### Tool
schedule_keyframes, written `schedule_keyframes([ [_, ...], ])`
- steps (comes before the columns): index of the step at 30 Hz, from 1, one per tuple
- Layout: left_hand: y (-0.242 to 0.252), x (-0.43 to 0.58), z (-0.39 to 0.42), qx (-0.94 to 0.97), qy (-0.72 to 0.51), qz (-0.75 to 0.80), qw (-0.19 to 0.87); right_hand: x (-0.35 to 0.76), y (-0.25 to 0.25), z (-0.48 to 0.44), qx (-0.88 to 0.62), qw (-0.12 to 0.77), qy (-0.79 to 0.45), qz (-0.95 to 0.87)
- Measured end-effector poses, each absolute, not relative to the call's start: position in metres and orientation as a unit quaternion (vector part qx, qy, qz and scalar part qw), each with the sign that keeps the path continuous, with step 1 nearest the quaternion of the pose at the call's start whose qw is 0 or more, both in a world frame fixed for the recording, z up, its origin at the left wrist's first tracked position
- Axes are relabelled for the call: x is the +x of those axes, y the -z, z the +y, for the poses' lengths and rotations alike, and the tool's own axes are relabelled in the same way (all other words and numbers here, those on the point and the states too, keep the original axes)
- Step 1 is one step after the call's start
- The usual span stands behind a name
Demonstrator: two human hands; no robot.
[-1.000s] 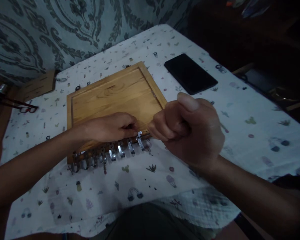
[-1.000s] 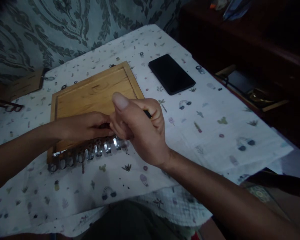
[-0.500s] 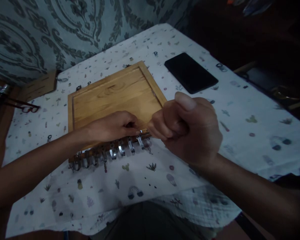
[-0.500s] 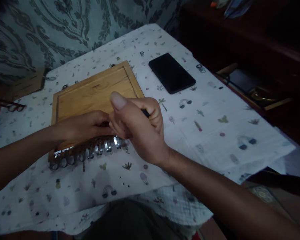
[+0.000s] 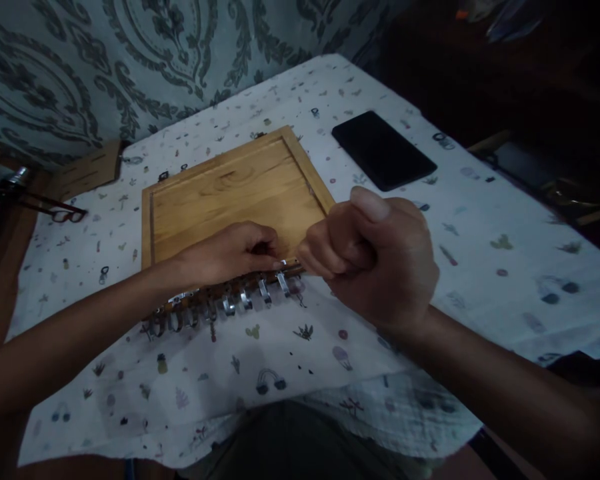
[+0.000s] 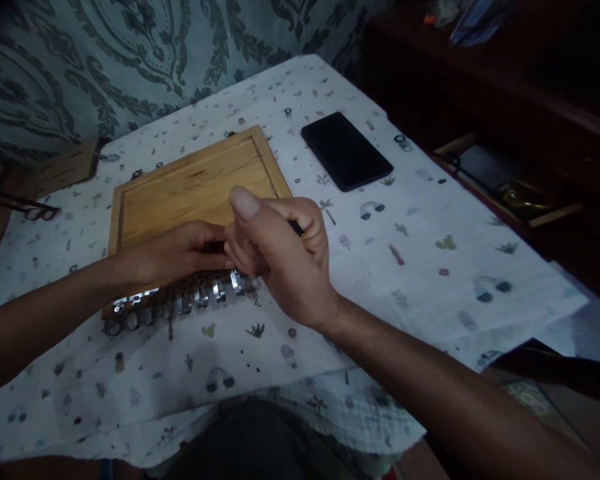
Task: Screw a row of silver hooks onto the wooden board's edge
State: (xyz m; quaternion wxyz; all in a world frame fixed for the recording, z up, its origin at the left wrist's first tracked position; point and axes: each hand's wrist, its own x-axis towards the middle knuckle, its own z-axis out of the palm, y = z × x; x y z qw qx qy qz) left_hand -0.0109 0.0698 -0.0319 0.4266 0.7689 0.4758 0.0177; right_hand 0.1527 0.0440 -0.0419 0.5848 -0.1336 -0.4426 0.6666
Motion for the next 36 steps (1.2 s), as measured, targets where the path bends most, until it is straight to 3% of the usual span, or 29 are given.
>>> schedule_keyframes([
  [8,0.031,-0.019,0.055,0.780,-0.071,0.499,0.371,0.153,0.042,0.044,-0.138,0.587,-0.667,-0.438],
  [15,0.038,-0.021,-0.006,0.868,-0.116,0.479,0.063,0.156,0.044,0.046,-0.139,0.568,-0.672,-0.454],
  [19,0.050,-0.017,-0.019,0.887,-0.092,0.451,-0.036,0.155,0.044,0.046,-0.130,0.579,-0.666,-0.453],
  [36,0.059,-0.016,-0.013,0.874,-0.061,0.482,-0.010,0.153,0.041,0.044,-0.153,0.587,-0.666,-0.434],
])
